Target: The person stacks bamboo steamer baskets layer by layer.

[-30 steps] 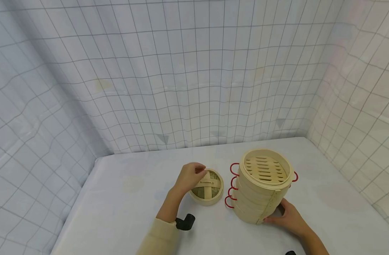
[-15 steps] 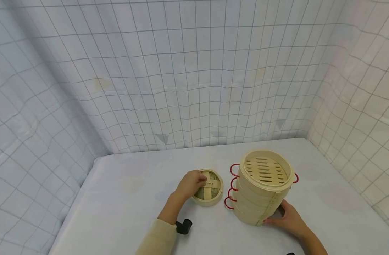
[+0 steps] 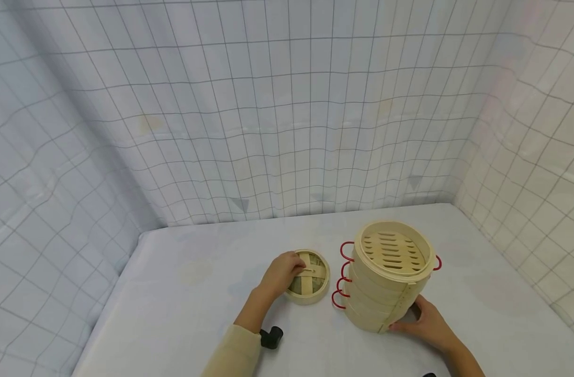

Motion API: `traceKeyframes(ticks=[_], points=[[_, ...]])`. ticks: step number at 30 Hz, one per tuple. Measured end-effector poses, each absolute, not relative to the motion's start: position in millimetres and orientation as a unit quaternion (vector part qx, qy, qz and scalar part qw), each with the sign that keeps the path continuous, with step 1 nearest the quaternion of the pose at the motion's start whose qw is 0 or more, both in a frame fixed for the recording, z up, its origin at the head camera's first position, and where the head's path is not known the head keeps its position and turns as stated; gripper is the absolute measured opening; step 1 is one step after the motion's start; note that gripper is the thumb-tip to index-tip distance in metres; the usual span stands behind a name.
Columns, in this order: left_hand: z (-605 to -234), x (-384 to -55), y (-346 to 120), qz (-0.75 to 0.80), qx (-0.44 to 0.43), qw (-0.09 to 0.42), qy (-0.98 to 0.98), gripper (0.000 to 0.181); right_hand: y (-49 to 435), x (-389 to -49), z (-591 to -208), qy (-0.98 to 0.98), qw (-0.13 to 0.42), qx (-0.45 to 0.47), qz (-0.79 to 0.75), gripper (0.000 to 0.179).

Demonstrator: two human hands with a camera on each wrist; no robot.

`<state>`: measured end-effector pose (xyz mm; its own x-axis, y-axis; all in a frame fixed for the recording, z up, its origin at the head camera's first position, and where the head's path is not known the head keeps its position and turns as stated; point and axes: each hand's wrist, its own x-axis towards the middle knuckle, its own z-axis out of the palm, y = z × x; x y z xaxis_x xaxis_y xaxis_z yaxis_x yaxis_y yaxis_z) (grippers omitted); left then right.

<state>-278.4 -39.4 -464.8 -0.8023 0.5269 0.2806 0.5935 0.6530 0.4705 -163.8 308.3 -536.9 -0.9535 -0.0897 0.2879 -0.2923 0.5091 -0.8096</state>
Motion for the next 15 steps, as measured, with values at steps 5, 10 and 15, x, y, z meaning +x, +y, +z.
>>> traceKeyframes(ticks=[5, 10, 15], points=[[-467.5, -277.3, -40.4, -0.281, -0.311, 0.071, -0.905, 0.009, 308.1, -164.2, -536.7, -0.859, 0.109, 0.117, 0.486, 0.079], [-453.9, -276.4, -44.6, -0.285, -0.309, 0.118, -0.899, 0.008, 307.1, -162.9, -533.3, -0.856, 0.104, 0.120, 0.492, 0.078], [-407.5, -278.5, -48.3, -0.300, -0.302, 0.181, -0.887, 0.009, 307.0, -162.5, -532.4, -0.855, 0.110, 0.122, 0.492, 0.077]])
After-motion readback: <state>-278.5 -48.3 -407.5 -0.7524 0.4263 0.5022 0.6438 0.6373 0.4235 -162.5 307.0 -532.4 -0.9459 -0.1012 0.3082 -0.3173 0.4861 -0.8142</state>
